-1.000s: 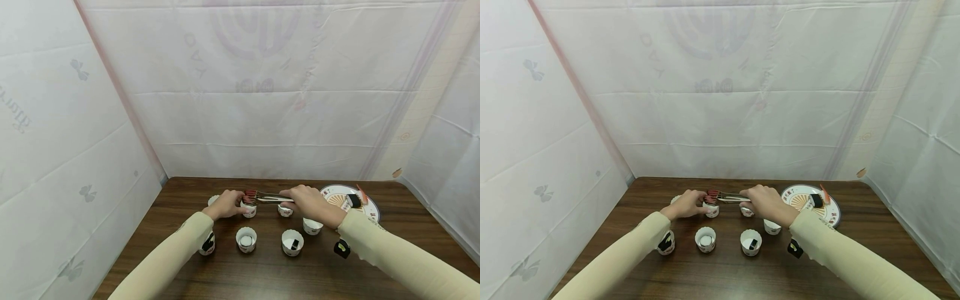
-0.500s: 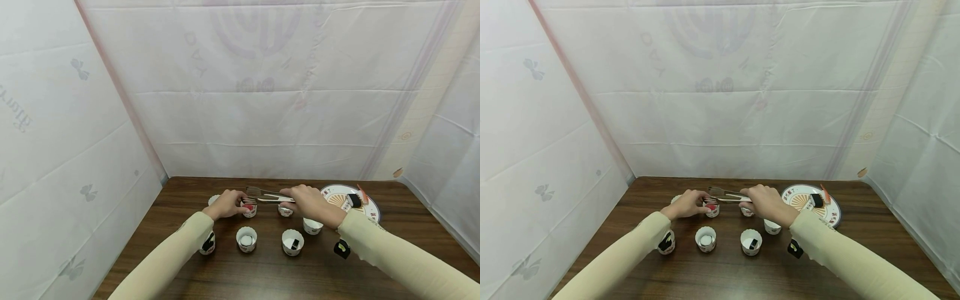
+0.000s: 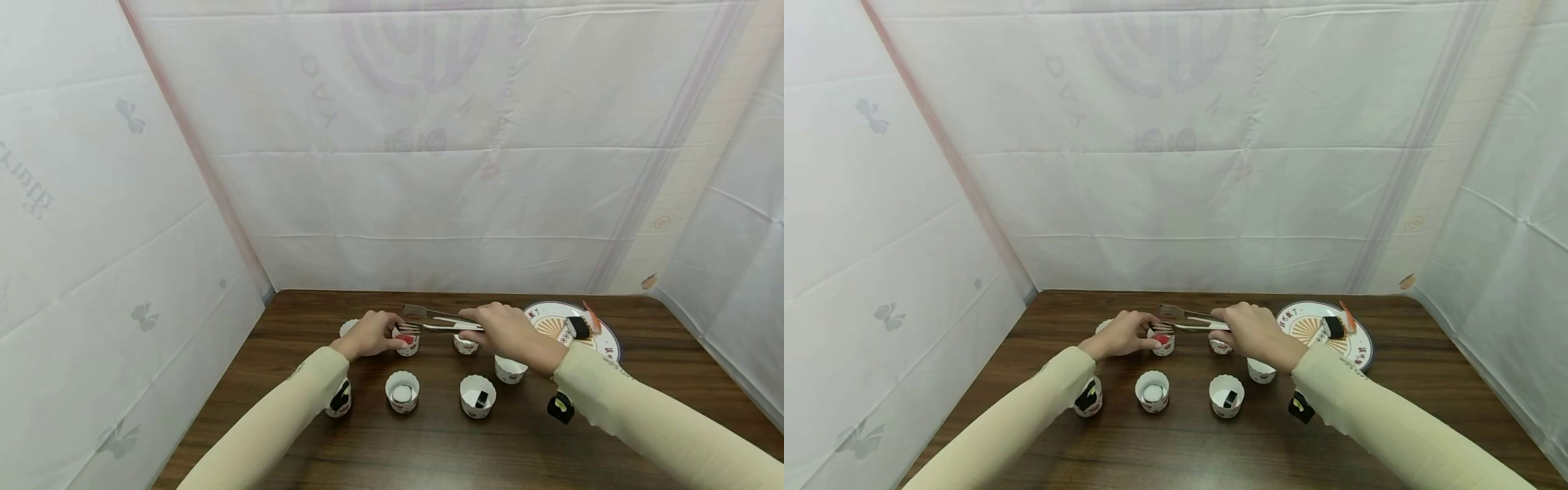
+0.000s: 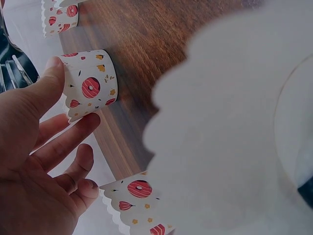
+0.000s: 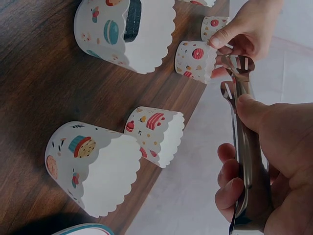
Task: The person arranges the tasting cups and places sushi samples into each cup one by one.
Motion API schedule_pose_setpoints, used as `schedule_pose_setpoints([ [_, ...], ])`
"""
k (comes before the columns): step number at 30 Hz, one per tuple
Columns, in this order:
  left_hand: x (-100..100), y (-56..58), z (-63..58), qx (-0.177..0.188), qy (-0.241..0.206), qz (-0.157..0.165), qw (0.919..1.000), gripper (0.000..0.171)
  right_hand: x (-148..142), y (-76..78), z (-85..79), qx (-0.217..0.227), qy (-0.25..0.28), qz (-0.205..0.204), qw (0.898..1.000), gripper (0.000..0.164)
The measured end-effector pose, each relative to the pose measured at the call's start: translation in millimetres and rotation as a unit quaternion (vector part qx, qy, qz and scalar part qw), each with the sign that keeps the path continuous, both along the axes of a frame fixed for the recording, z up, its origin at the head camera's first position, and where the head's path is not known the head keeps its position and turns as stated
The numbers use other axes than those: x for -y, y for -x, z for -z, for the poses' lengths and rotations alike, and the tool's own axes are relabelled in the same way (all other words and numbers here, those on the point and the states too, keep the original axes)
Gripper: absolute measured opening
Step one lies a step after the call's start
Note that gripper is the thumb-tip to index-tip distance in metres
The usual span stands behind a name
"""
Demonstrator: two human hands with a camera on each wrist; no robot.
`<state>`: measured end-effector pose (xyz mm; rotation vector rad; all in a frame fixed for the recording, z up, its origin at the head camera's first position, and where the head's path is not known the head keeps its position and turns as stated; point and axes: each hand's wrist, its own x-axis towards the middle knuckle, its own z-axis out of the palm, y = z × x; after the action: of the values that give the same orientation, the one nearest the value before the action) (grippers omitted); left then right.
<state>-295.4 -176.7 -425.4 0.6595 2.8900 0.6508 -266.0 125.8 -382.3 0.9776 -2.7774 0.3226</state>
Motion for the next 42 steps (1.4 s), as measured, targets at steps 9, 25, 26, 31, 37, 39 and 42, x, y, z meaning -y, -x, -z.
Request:
schedule_pose_setpoints([
  [9,-1.1,-0.4,-2.1,-0.005,0.01,0.01,0.9999,0.049,-13.2,2.2,-1.5,0.016,0.012,0.006,1.0,0.044],
  [25,-8.8,0.6,-10.0,-0.01,-0.007,0.025,0.9996,0.057,-60.4,-5.9,-0.6,0.01,0.021,0.064,0.998,0.045],
  [26,-9.9,0.7,-10.8,-0.012,-0.01,0.028,0.9995,0.058,-63.8,-6.3,-0.2,0.008,0.021,0.068,0.997,0.045],
  [31,-14.7,1.8,-13.8,-0.016,-0.008,0.023,0.9996,0.057,-80.6,-7.0,3.5,-0.015,0.017,0.081,0.996,0.045],
  [37,-23.0,2.4,-16.9,-0.023,-0.004,0.02,0.9995,0.055,-101.5,-9.4,6.8,-0.011,0.013,0.1,0.995,0.047],
  [39,-27.1,3.8,-17.9,-0.026,-0.005,0.021,0.9994,0.055,-108.8,-9.8,7.3,-0.007,0.013,0.106,0.994,0.047],
  [42,-33.8,5.8,-19.8,-0.028,-0.006,0.025,0.9993,0.055,-119.4,-11.1,8.1,-0.003,0.018,0.116,0.993,0.047],
])
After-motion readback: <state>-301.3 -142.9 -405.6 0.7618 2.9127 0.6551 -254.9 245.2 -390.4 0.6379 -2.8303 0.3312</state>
